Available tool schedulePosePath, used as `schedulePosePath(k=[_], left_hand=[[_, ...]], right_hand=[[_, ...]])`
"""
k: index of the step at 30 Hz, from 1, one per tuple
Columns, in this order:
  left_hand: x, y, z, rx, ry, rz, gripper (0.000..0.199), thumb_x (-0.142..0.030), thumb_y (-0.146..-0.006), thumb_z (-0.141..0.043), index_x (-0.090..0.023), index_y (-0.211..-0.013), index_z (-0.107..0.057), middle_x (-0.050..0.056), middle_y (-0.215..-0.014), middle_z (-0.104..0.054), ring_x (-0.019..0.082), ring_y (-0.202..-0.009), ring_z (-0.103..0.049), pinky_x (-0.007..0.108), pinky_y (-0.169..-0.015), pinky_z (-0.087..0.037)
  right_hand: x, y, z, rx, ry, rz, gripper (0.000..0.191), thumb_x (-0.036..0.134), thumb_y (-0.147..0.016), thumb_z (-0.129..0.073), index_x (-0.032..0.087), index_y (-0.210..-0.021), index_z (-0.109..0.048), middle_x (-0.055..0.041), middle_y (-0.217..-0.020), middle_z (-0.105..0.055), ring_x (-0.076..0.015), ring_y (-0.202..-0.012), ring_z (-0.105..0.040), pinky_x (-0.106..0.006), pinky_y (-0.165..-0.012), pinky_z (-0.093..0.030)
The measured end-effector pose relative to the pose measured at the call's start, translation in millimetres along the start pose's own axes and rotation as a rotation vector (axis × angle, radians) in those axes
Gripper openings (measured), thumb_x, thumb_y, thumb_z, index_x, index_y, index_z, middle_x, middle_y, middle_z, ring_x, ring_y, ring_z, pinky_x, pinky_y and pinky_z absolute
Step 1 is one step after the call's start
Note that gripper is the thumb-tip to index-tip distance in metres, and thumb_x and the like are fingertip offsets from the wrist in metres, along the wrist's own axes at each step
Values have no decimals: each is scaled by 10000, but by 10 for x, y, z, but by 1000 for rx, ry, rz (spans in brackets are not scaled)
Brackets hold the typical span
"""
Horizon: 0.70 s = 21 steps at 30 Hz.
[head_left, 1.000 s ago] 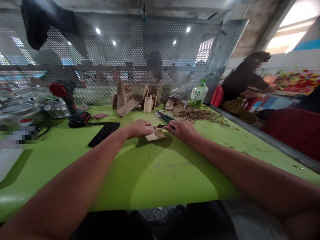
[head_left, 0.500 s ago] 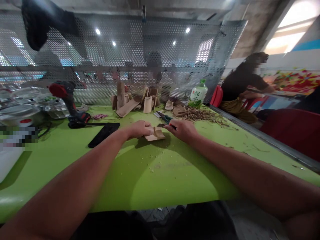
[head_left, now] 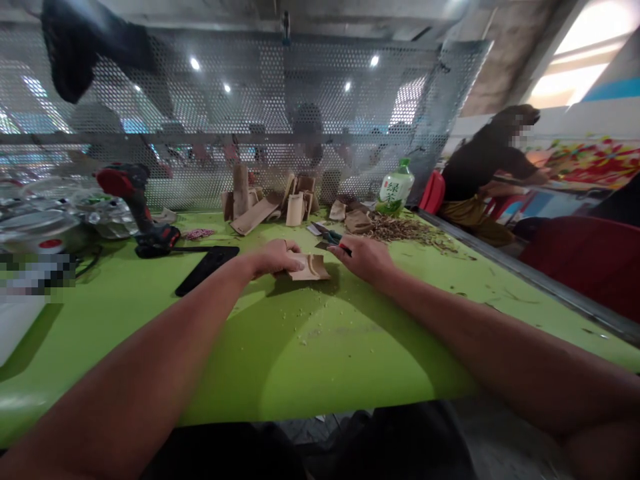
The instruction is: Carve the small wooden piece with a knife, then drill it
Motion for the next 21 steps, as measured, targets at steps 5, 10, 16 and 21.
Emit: schedulePosePath(k=[5,10,16,21], left_hand=[[82,-48,70,-146,211,37,607,-188,-626,-706,-156,-1216,-571,112,-982,-659,168,-692,-618,278,-569,-488],[57,-65,164,-438,176,-142,324,-255,-746,-613,-150,-1049,-653,120,-1028,-669,186,-814,-616,296,-662,-509],[-65,-25,80,-439,-123,-377,342,-247,-762,-579,-160,-1074,-688,78,-1060,-709,210,-958,-618,315,-808,-509],[-46,-76,-27,-375,-246,-355,411,-238,-793,-562,-176,-1188,-654,82,-1137,-701,221,-1012,-625,311,-840,-497]], right_hand=[[3,-4,17,18,-19,-9,521,622,-944,-340,210,-862,-649,-67,-765,-667,-159,-597,-485,-272,-534,-201],[-6,9,51,24,-58,-52,537,648,-932,-339,216,-849,-646,-55,-713,-635,-153,-561,-462,-274,-528,-215],[-24,2,40,2,-85,-79,579,692,-914,-321,217,-813,-637,-44,-669,-605,-146,-527,-428,-273,-514,-207],[-76,8,92,-61,-162,-80,531,640,-927,-342,207,-793,-620,-38,-671,-597,-155,-568,-460,-262,-522,-214]])
Point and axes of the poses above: each hand's wrist, its own y-axis away from the middle knuckle, its own z-axis out of the back of the hand, x = y × z, the point moved 2 cm from there along -y, towards the middle knuckle
